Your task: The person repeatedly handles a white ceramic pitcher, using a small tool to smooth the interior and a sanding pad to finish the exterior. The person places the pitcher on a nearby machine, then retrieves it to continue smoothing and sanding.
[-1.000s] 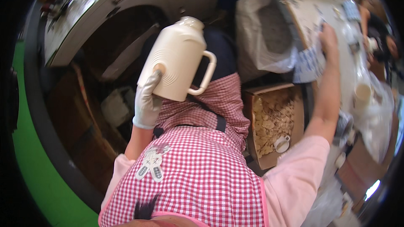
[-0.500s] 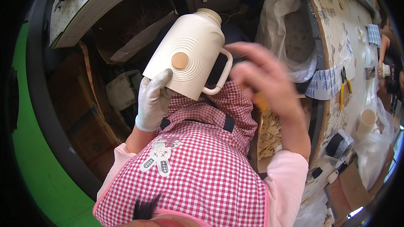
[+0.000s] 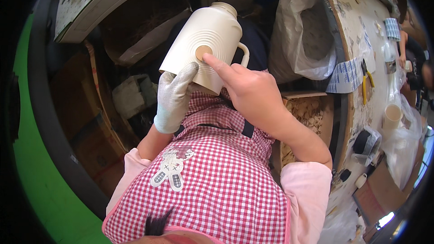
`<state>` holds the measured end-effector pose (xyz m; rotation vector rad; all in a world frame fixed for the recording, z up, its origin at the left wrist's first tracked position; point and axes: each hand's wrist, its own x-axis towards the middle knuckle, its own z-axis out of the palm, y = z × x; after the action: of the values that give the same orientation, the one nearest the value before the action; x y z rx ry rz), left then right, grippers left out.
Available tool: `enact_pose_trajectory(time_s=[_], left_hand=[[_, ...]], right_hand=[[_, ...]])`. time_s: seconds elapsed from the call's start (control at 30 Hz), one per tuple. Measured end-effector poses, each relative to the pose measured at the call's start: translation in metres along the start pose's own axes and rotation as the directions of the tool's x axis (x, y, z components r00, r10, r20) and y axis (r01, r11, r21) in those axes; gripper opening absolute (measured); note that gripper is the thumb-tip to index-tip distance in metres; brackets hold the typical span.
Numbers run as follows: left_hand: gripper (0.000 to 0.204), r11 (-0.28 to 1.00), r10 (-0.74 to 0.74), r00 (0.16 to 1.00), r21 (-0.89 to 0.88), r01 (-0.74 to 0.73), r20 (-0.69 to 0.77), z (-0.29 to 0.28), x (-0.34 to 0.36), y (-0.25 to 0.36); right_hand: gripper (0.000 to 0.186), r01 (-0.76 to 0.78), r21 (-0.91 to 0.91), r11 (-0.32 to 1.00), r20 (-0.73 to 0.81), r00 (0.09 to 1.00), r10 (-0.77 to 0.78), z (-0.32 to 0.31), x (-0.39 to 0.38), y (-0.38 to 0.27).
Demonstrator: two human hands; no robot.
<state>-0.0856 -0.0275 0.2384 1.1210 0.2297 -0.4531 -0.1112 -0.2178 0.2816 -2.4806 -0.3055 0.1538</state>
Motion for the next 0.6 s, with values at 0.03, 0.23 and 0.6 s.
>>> enact_pose_trajectory(time_s=[0.03, 0.23, 0.6], left_hand=[[0.044, 1.000, 0.014, 1.000, 0.020, -0.014, 0.006, 0.001, 0.000, -0.003], [0.035, 0.933, 0.176, 0.984, 0.322, -0.160, -0.020, 0.021, 0.012, -0.037], [0.045, 0.995, 0.026, 0.981, -0.100, -0.007, 0.190, -0.025, -0.024, -0.009]], right_hand=[[0.059, 0.009, -0.091, 0.996, -0.011, 1.000, -0.010, 0.001, -0.001, -0.003], [0.071, -0.115, -0.496, 0.861, -0.126, 0.990, 0.060, 0.024, -0.009, -0.014], [0.074, -0.049, 0.715, 0.697, -0.430, 0.755, 0.495, -0.032, -0.003, 0.075]])
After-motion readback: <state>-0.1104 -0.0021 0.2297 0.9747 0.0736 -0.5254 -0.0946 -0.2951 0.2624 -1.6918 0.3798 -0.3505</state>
